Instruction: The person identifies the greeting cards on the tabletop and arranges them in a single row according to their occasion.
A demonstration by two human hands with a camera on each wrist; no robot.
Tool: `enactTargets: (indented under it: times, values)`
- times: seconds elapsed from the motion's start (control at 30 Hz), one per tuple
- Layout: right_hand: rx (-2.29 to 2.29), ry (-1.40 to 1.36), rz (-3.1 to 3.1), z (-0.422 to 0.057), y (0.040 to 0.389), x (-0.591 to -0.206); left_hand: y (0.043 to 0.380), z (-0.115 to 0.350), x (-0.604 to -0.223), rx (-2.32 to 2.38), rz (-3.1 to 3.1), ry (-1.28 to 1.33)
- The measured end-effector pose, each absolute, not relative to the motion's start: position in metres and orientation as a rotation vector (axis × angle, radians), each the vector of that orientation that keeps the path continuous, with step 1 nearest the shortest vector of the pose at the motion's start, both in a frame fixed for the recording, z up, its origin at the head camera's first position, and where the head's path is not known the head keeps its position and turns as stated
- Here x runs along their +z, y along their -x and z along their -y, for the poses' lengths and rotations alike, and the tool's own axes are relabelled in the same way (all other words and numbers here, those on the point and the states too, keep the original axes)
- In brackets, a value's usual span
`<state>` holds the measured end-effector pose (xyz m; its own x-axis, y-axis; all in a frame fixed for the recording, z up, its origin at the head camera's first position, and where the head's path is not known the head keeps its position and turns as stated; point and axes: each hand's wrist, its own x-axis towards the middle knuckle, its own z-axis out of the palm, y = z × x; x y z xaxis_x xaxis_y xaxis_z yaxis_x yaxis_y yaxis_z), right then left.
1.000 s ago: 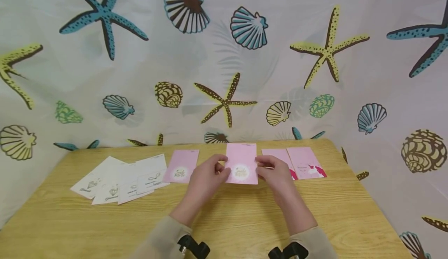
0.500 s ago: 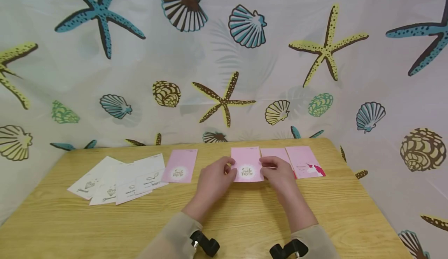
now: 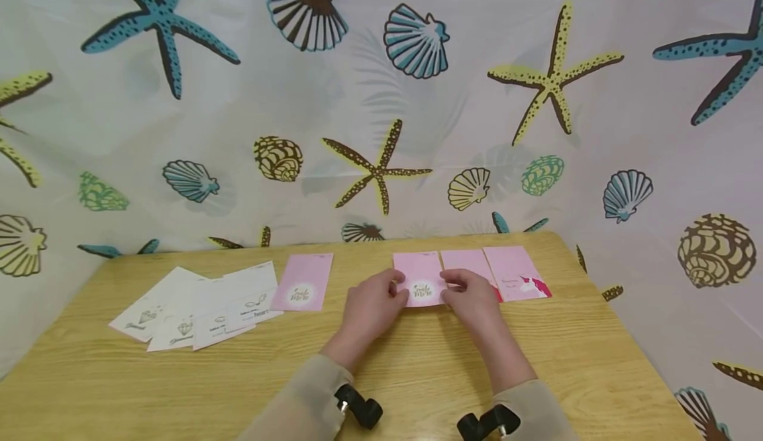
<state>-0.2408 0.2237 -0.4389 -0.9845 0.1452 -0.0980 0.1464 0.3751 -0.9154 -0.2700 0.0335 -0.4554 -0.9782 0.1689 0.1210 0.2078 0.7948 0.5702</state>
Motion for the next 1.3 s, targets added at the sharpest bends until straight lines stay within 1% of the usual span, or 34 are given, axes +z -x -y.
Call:
enactTargets:
  times: [0.47, 0.97, 1.3]
  values:
    - [-1.608, -0.263, -2.651, -0.221, 0.24, -0.44, 0.275, -0.039, -0.464, -0.854, 2.916, 0.325]
    - [-1.627, -0.267, -2.643, -0.22, 0.24, -0.439, 0.277, -0.042, -0.464, -0.743, 2.939, 0.322]
    - [-1.566, -0.116, -2.701, -0.214, 0.238, -0.443, 0.279, -0.043, -0.468, -0.641, 2.943, 0.342]
